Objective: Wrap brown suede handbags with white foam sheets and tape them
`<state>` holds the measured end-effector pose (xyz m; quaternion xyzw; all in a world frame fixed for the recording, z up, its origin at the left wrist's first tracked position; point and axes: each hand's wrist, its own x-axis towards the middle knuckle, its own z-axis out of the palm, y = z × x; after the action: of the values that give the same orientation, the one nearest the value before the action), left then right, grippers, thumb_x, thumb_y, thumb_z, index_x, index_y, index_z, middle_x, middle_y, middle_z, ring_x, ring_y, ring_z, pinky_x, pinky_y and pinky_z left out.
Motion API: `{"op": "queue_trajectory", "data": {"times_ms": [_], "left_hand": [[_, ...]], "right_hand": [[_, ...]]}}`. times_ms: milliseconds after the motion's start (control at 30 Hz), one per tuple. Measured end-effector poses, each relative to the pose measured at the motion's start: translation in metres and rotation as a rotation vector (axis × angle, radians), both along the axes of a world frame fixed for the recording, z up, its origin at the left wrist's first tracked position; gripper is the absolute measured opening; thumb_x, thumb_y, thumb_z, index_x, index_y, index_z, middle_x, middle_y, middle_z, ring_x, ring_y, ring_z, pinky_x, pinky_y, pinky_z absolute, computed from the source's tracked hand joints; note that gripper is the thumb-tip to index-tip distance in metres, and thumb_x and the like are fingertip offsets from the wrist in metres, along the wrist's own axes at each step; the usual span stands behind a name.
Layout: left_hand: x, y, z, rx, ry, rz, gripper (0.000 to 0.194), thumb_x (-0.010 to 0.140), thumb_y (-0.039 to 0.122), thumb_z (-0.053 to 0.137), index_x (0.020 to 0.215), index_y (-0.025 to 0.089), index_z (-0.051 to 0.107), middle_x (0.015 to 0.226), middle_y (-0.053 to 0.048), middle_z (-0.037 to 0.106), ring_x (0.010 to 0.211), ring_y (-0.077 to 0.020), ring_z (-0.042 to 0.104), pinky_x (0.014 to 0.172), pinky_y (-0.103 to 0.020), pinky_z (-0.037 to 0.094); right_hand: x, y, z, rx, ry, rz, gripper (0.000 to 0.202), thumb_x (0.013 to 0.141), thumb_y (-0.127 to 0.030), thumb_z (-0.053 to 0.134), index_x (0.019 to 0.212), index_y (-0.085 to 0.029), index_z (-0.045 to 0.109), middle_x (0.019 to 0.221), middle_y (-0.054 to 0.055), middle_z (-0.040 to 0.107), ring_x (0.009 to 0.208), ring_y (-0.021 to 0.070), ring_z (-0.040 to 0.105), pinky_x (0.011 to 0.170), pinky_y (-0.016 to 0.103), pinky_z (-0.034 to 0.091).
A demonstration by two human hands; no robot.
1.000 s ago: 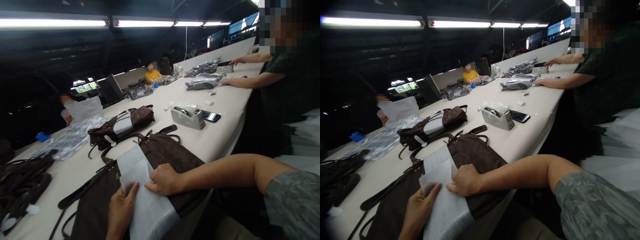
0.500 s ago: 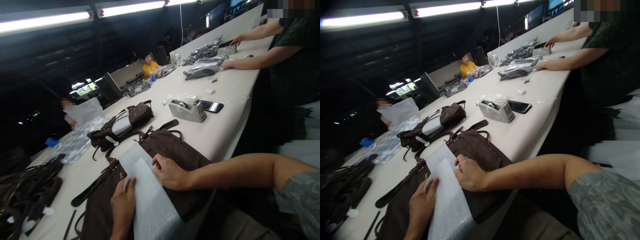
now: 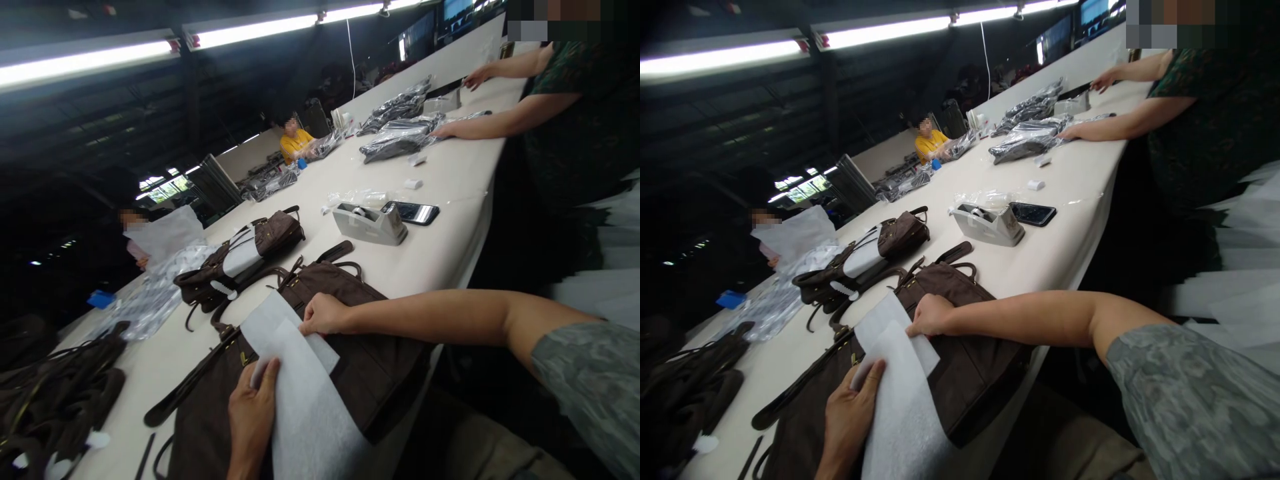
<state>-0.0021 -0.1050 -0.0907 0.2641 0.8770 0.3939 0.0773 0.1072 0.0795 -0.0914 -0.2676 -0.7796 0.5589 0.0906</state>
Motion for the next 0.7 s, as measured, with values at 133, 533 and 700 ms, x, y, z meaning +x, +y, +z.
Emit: {"op": "queue_trajectory", "data": {"times_ms": [133,533,700], "left_hand": [[0.001,-0.002,0.014,0.128,-0.031,0.092,0.054,0.054,0.061,0.067,0.086,0.018,0.069,0.093,-0.006,0.071,0.103,-0.0315,0.060,0.091,-0.037,0.046],[-0.028,0.024,-0.004,-0.138,0.052,-0.071,0.045,0.059,0.061,0.063,0.076,0.020,0.067,0.073,-0.004,0.067,0.077,-0.0264,0.062,0.071,-0.035,0.044],[-0.011,0.021,-0.008,-0.204,0.260,-0.078,0.034,0.074,0.056,0.050,0.079,0.024,0.059,0.081,-0.004,0.064,0.081,-0.0250,0.058,0.077,-0.036,0.040]], "right_hand": [[0.014,-0.018,0.002,0.162,-0.039,0.002,0.010,0.062,-0.027,0.074,0.064,-0.018,0.070,0.052,-0.001,0.062,0.060,0.0130,0.062,0.056,0.020,0.041],[0.032,-0.024,0.000,0.102,-0.001,0.104,0.013,0.058,-0.011,0.055,0.060,-0.016,0.067,0.046,-0.003,0.059,0.052,0.0109,0.061,0.053,0.017,0.041],[0.031,-0.025,-0.006,0.253,0.045,0.083,0.010,0.062,-0.011,0.059,0.066,-0.016,0.066,0.057,-0.001,0.065,0.059,0.0119,0.062,0.055,0.018,0.040]]}}
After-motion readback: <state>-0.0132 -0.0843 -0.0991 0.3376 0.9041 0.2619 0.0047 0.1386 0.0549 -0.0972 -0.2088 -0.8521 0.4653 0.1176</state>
